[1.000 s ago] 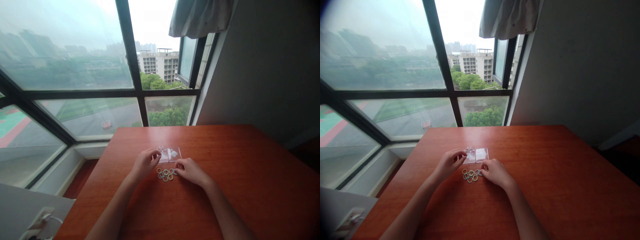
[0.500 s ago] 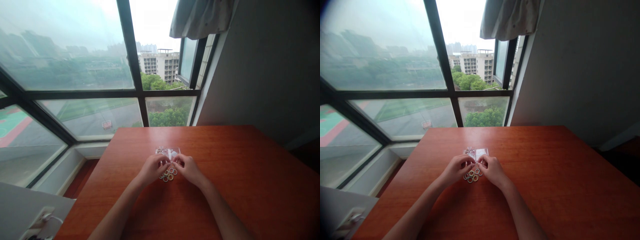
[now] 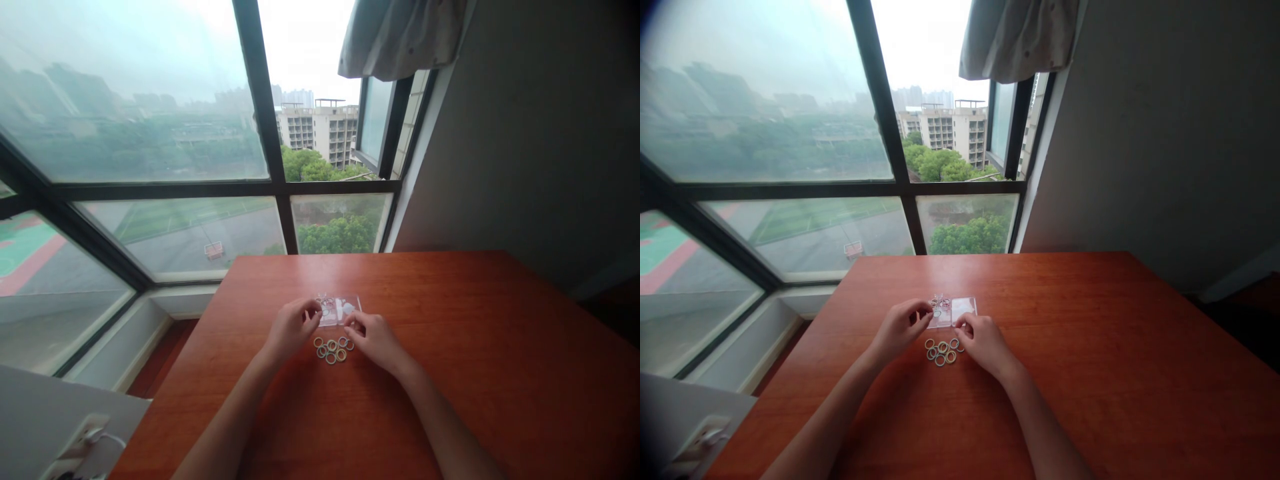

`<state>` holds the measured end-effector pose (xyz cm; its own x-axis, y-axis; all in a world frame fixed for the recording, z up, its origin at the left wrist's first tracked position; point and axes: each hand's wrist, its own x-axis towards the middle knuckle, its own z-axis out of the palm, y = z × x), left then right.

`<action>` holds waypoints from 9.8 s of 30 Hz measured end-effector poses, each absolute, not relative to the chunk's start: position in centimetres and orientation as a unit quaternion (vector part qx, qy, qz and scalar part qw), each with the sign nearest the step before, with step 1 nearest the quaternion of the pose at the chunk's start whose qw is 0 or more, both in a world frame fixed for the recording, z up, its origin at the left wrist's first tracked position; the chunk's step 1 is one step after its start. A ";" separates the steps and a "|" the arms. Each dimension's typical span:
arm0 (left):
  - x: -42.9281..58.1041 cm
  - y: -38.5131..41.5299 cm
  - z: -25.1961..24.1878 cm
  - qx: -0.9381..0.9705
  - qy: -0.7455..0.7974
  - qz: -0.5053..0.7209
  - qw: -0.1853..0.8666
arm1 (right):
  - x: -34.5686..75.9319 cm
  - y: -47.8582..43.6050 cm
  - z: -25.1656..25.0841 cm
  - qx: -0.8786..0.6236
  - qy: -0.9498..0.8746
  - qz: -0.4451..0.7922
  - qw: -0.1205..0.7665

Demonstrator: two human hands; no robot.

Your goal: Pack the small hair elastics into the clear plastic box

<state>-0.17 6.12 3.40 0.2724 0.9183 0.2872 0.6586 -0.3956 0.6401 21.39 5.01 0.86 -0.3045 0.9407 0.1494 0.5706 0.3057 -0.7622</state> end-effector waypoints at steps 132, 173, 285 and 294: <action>0.0 6.0 3.2 0.781 0.485 0.297 0.257 | 19.7 4.0 0.7 -0.511 -0.752 0.277 0.310; 0.6 5.4 3.9 0.782 0.459 0.305 0.291 | 19.2 3.9 1.4 -0.516 -0.728 0.275 0.357; 1.3 5.2 3.7 0.740 0.454 0.315 0.384 | 19.8 3.8 1.5 -0.498 -0.767 0.167 0.368; 1.0 5.4 3.6 0.758 0.467 0.319 0.325 | 19.9 3.9 1.1 -0.494 -0.765 0.168 0.376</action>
